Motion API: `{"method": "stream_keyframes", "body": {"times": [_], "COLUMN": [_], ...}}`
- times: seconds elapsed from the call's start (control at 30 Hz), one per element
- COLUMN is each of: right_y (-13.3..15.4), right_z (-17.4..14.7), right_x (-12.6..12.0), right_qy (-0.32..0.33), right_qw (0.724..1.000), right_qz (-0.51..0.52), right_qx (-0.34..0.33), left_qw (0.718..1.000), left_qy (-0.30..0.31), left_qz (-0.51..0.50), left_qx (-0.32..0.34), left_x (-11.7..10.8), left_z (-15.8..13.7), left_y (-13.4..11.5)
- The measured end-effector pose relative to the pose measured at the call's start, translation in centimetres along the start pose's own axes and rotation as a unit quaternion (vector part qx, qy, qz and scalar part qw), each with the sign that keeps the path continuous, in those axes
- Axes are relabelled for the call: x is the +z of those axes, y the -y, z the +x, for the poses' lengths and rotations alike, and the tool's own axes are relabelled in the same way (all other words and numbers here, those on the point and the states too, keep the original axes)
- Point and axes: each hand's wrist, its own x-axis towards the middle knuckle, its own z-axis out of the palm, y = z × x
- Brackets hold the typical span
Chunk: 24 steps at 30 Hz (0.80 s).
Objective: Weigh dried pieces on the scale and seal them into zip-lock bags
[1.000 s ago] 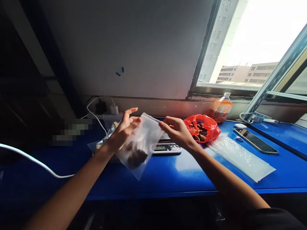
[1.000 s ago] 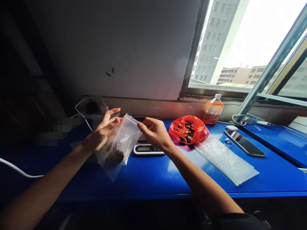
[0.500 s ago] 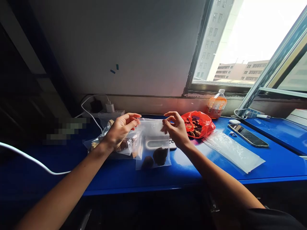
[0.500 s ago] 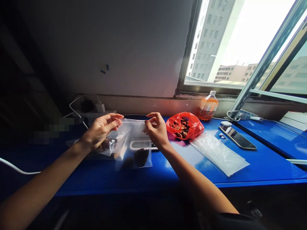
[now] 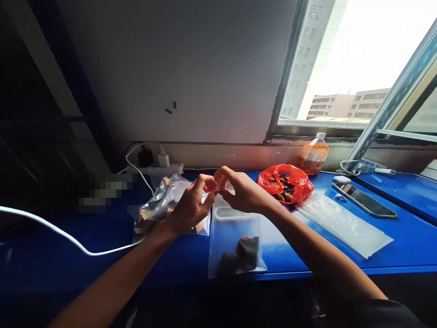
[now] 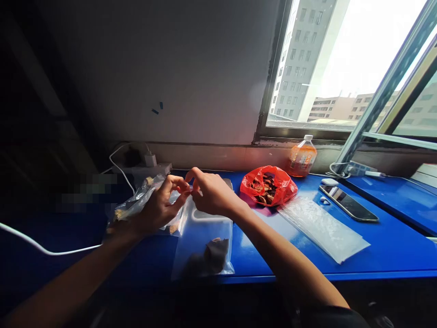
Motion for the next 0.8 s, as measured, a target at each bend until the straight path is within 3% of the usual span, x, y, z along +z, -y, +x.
{"method": "stream_keyframes", "body": {"times": [0.1,0.23,0.37,0.5,0.8], "right_y": [0.2,0.5,0.9,1.1,-1.1], "right_z": [-0.1,-0.7,-0.9,-0.9,-0.7], "right_x": [0.5,1.1,1.8,2.3,0.3], "right_qy": [0.007,0.002,-0.05,-0.081,-0.072], "right_qw": [0.999,0.999,0.997,0.993,0.993], "right_qz": [0.028,-0.016,-0.052,-0.079,-0.032], "right_qx": [0.021,0.031,0.039,0.028,0.093], "left_qw": [1.0,1.0,0.996,0.997,0.994], "left_qy": [-0.006,0.001,0.008,0.026,-0.058], "left_qz": [0.01,-0.019,-0.03,-0.01,0.082], "left_qx": [0.011,-0.022,-0.08,-0.076,-0.052], "left_x": [0.3,0.2,-0.1,-0.2,-1.4], "left_z": [-0.1,0.0,0.3,0.5,0.9], "left_y": [-0.2,-0.4,-0.9,-1.3,-2.1]}}
